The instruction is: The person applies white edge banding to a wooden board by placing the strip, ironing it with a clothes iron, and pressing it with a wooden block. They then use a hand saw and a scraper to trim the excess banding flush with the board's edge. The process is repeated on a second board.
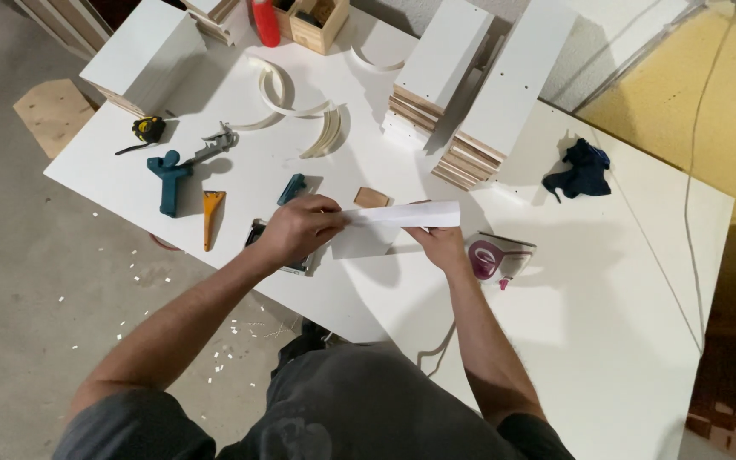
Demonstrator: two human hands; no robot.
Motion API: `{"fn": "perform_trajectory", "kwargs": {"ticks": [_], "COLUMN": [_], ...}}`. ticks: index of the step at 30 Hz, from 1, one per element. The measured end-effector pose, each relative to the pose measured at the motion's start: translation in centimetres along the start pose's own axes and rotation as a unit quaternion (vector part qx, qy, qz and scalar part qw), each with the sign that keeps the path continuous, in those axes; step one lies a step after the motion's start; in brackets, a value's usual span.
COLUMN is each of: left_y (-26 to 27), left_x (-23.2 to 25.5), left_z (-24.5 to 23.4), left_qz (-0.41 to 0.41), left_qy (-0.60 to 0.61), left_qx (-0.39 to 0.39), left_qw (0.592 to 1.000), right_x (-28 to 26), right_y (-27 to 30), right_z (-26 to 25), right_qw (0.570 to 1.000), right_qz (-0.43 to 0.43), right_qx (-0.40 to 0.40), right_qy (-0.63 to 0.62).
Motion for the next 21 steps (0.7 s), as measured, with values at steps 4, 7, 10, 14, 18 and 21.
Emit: {"fn": "perform_trajectory", "kwargs": {"ticks": [4,7,10,14,18,21], "left_y": [0.1,-0.5,-1.2,-0.3,-1.1,-0.5], "left_x": [-0.3,0.4,0.8,0.8,1.5,1.2], "left_z": [0.3,-0.1,-0.2,0.3,-0.6,0.0], "left_qz": [-0.020,-0.048,-0.074,-0.090,-0.092,-0.100], "left_qy": [-0.003,-0.040,-0.062,-0.078,-0.092,-0.117], "left_qx": [-0.020,-0.058,-0.071,-0.080,-0.100,-0.099], "left_qw": [1.000,0.996,0.993,0.990,0.986,0.983], "right_x": [0.8,0.5,-2.1,-8.9,-8.9,-9.8], "right_y": [1.5,3.3,3.2,-1.7,-4.8,-5.1], "right_z": [0.8,0.2,-2.7,-1.2,-0.1,-0.2], "right_qw": [0.980,0.910,0.907,0.964,0.912,0.913], "right_qz": [0.106,0.209,0.068,-0.160,-0.071,-0.008], "right_qx": [0.064,0.259,0.399,0.039,-0.222,-0.242], "right_qy": [-0.156,-0.246,-0.115,0.207,0.336,0.329]}}
Point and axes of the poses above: each hand's wrist, its own y-axis away from the middle knuckle, its own z-axis out of the palm, x = y × z, the point moved 2 cm from there along -y, towards the middle knuckle, and after that the axes turned 5 degrees about -x, right-handed, at the moved point
